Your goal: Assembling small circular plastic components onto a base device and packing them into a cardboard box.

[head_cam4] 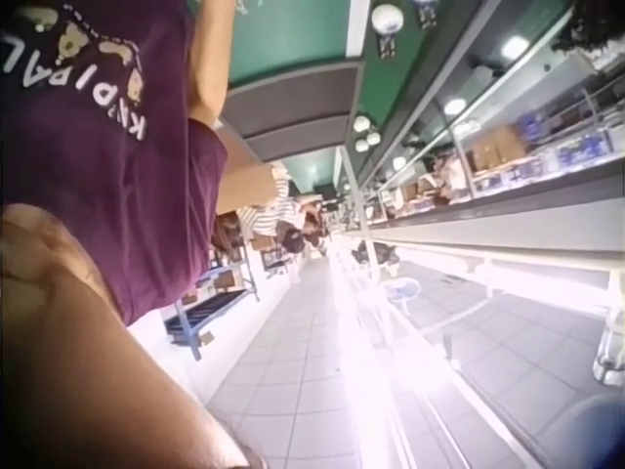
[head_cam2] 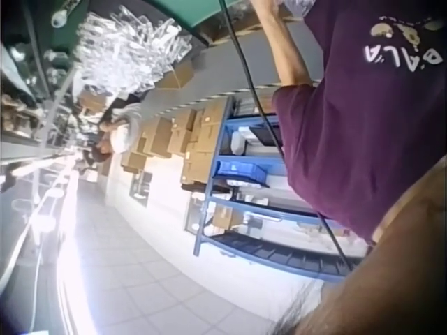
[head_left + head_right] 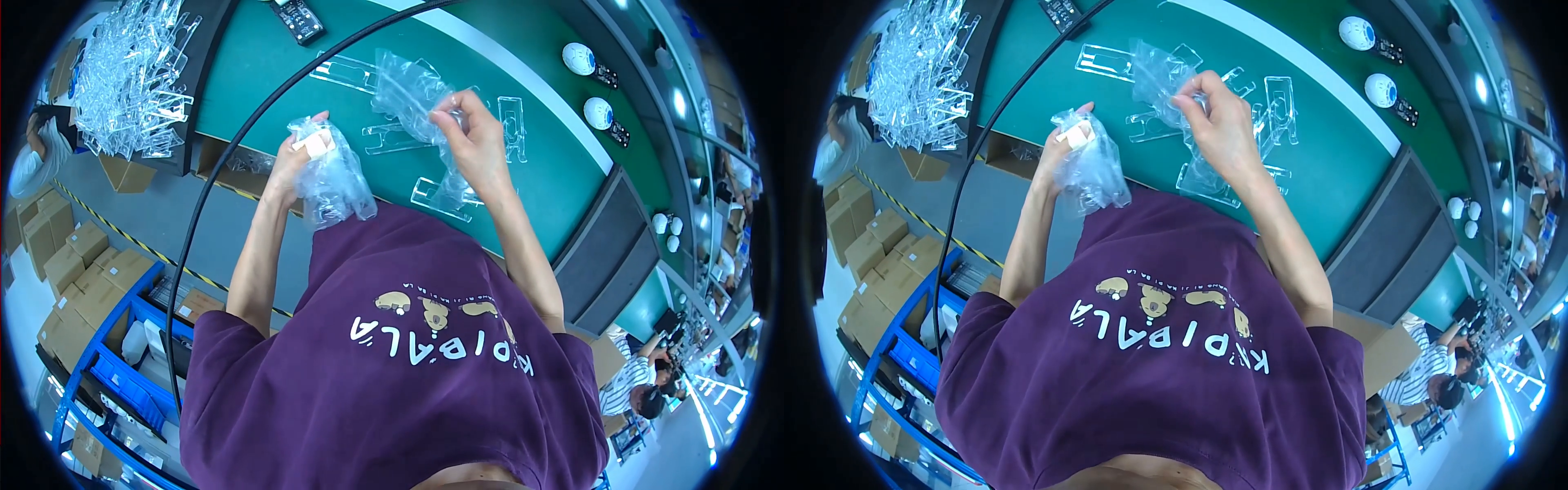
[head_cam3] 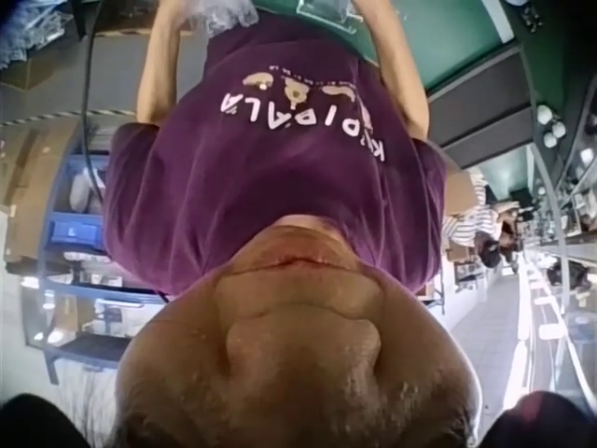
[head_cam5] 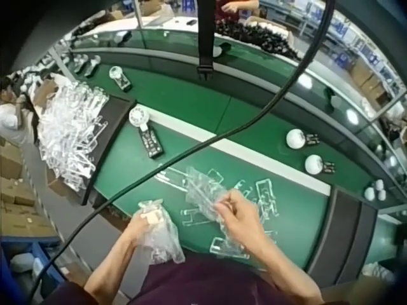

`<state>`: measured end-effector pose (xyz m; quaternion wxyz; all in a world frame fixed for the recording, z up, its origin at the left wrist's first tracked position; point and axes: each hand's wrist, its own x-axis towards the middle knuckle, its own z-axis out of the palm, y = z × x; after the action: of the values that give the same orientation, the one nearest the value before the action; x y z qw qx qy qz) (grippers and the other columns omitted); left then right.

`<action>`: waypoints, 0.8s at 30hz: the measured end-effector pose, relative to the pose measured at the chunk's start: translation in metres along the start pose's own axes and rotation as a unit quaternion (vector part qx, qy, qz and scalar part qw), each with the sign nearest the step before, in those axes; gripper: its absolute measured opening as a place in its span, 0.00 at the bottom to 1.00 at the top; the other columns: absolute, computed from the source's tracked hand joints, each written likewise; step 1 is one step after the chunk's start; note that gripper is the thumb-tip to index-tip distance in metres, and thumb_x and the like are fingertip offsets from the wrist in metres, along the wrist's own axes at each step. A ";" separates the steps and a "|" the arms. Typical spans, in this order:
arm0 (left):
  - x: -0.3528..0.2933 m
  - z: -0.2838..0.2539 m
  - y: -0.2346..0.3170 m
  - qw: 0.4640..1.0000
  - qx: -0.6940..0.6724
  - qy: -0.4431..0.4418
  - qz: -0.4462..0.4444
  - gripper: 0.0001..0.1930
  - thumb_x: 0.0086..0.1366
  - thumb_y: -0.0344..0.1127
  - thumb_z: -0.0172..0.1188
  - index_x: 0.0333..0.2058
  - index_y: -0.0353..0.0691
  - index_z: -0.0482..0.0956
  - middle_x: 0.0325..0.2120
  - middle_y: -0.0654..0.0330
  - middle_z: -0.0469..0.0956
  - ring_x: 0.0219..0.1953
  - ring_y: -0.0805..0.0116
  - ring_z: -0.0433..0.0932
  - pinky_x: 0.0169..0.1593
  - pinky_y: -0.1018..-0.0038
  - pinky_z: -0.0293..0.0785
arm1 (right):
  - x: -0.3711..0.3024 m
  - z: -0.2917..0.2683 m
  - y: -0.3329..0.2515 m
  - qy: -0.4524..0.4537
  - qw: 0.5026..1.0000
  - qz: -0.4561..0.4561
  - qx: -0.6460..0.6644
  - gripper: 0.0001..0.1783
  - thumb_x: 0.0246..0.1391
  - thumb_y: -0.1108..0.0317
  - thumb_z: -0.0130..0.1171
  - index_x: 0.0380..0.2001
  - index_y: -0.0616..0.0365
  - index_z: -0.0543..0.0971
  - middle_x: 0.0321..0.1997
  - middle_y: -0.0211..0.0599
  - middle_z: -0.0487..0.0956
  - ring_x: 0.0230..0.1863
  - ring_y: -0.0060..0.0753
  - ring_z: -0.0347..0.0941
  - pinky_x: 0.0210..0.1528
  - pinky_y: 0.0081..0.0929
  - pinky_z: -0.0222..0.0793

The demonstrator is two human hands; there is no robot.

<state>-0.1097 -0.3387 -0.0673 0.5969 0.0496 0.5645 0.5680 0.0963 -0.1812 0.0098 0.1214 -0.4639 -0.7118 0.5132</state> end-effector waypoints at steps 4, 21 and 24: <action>0.011 0.000 0.011 0.977 -0.135 -0.155 -0.060 0.21 0.58 0.34 0.58 0.51 0.38 0.69 0.29 0.66 0.75 0.27 0.79 0.74 0.30 0.81 0.70 | 0.000 -0.005 -0.003 -0.025 0.994 -0.054 0.094 0.05 0.52 0.71 0.55 0.32 0.59 0.72 0.30 0.27 0.74 0.32 0.14 0.67 0.34 0.13 0.61; -0.030 0.090 0.113 0.736 0.489 -0.090 0.460 0.08 0.49 0.35 0.64 0.27 0.38 0.79 0.26 0.64 0.76 0.25 0.74 0.73 0.32 0.76 0.69 | 0.009 -0.015 0.010 0.130 0.929 -0.002 0.346 0.12 0.53 0.71 0.53 0.42 0.60 0.71 0.32 0.28 0.73 0.32 0.15 0.68 0.35 0.14 0.64; -0.037 0.105 0.078 0.847 0.368 -0.142 0.357 0.08 0.49 0.33 0.65 0.28 0.38 0.78 0.27 0.65 0.75 0.28 0.76 0.73 0.33 0.79 0.68 | 0.008 0.028 -0.035 0.120 0.867 -0.036 0.482 0.11 0.53 0.73 0.52 0.41 0.60 0.71 0.32 0.27 0.73 0.32 0.15 0.67 0.36 0.14 0.64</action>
<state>-0.0713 -0.2768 0.0479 0.3644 0.5438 0.5847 0.4791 0.0546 -0.1942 0.0246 0.4329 -0.3795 -0.3723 0.7280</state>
